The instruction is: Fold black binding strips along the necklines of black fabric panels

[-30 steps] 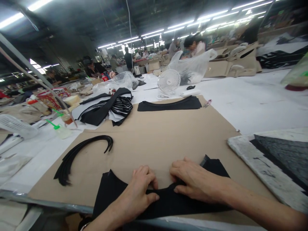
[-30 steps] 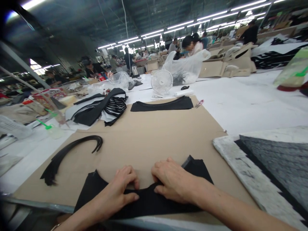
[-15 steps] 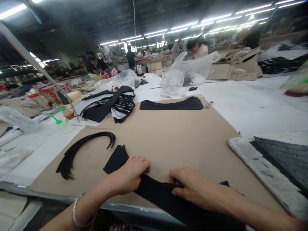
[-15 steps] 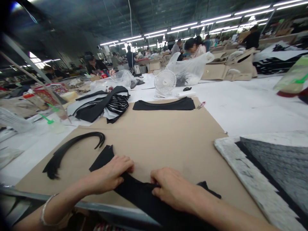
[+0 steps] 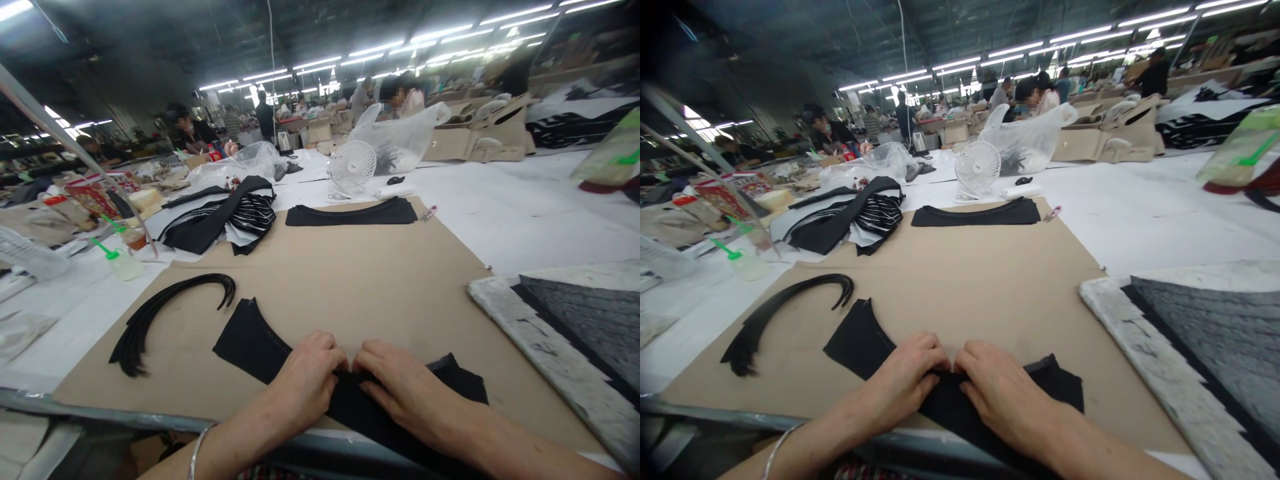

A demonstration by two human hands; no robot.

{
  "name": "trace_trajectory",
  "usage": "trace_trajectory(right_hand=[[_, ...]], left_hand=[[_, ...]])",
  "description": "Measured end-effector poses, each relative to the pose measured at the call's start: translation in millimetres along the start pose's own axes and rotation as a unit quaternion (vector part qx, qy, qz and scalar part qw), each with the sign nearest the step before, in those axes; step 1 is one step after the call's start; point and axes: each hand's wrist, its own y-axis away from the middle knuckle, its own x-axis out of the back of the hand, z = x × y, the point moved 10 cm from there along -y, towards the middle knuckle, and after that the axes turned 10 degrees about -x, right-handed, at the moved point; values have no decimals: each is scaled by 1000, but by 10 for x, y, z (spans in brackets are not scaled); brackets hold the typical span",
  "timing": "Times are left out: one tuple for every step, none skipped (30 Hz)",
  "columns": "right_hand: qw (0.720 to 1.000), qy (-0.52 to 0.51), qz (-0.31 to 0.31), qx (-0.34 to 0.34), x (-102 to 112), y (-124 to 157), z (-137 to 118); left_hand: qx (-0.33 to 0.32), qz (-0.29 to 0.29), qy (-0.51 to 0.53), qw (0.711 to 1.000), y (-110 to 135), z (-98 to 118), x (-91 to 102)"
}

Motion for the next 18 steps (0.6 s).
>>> trace_trajectory(right_hand=[[1000, -1, 7, 8, -6, 18, 3], [1000, 1, 13, 15, -12, 35, 5], [1000, 5, 18, 21, -17, 51, 5], [999, 12, 23, 31, -21, 68, -2], [999, 21, 28, 42, -22, 85, -15], [997, 34, 33, 54, -23, 103, -33], [996, 48, 37, 66, -23, 120, -50], [994, 61, 42, 79, -20, 138, -70], [992, 73, 47, 92, -17, 155, -88], [990, 83, 52, 104, -14, 171, -104], [988, 92, 57, 114, -10, 185, -115], [986, 100, 59, 122, -11, 196, -121], [984, 109, 60, 128, -15, 205, -123], [982, 117, 59, 133, -20, 210, -121], [981, 125, 57, 137, -26, 215, -117], [980, 132, 55, 140, -32, 219, -112], [979, 138, 54, 142, -34, 223, -106], [978, 141, 54, 144, -33, 227, -99]], left_hand=[[1, 3, -2, 1000, 5, 12, 5], [4, 6, -5, 1000, 11, 22, 11], [5, 8, -8, 1000, 19, 34, 11], [5, 9, -12, 1000, 28, 48, 8], [2, 9, -14, 1000, 40, 62, -1], [-4, 10, -15, 1000, 53, 79, -13], [-11, 13, -14, 1000, 70, 96, -25], [-21, 18, -14, 1000, 88, 115, -36], [-32, 28, -14, 999, 110, 134, -42], [-43, 39, -18, 998, 134, 151, -48], [-55, 49, -25, 997, 160, 167, -57], [-67, 58, -37, 995, 187, 182, -69], [-80, 67, -53, 993, 214, 197, -85], [-95, 76, -71, 990, 243, 213, -103], [-110, 85, -91, 986, 272, 228, -121], [-127, 95, -108, 981, 303, 245, -140], [-143, 105, -121, 977, 333, 262, -156], [-155, 114, -130, 973, 362, 274, -169]])
